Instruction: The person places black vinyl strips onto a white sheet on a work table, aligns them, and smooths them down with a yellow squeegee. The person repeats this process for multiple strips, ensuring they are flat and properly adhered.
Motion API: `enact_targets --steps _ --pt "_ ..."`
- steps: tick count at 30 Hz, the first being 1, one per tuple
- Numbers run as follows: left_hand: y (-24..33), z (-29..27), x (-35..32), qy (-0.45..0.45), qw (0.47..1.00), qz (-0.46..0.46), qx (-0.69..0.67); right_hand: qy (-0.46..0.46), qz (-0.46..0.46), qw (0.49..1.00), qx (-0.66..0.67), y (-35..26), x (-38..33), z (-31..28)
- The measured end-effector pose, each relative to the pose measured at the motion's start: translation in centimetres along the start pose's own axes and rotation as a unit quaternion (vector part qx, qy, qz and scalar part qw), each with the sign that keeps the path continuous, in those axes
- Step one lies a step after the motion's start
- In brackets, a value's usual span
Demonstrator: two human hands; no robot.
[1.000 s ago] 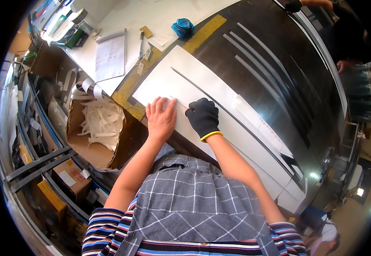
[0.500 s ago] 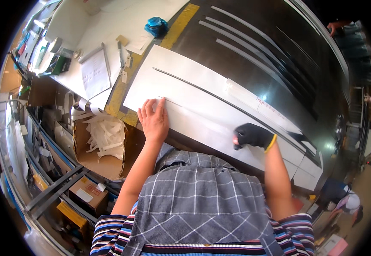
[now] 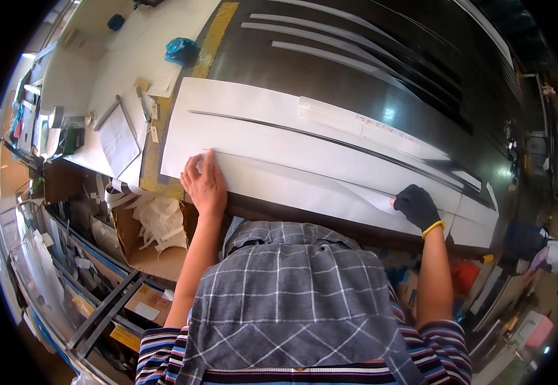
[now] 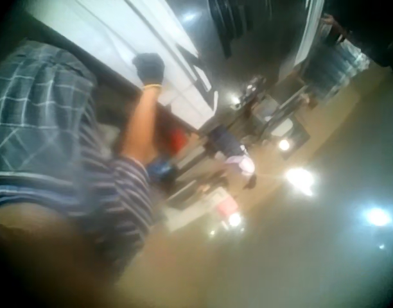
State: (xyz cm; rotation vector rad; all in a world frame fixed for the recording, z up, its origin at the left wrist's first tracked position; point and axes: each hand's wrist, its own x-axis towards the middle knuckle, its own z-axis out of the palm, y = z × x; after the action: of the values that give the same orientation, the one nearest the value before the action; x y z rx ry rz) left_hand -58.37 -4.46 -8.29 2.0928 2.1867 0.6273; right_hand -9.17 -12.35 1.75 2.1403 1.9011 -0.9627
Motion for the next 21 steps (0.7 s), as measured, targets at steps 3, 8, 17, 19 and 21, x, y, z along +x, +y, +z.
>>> enact_targets --steps 3,8,17,19,21 --pt "-0.2 0.1 0.2 -0.006 1.000 -0.004 -0.007 0.043 0.035 0.996 -0.067 -0.4 -0.1 -0.1" --pt "0.1 0.0 0.3 -0.014 1.000 -0.007 -0.005 0.054 0.048 0.993 -0.091 -0.2 0.3 0.4" --pt "-0.2 0.1 0.3 -0.009 1.000 -0.001 0.020 0.046 0.066 0.991 -0.110 -0.8 0.9 0.5" --pt "-0.3 0.2 0.3 -0.005 1.000 0.004 0.023 0.041 0.077 0.991 -0.104 -1.0 0.9 0.4" --pt "-0.4 0.3 0.3 -0.001 1.000 0.007 0.020 0.043 0.079 0.990 -0.111 -1.2 1.0 0.4"
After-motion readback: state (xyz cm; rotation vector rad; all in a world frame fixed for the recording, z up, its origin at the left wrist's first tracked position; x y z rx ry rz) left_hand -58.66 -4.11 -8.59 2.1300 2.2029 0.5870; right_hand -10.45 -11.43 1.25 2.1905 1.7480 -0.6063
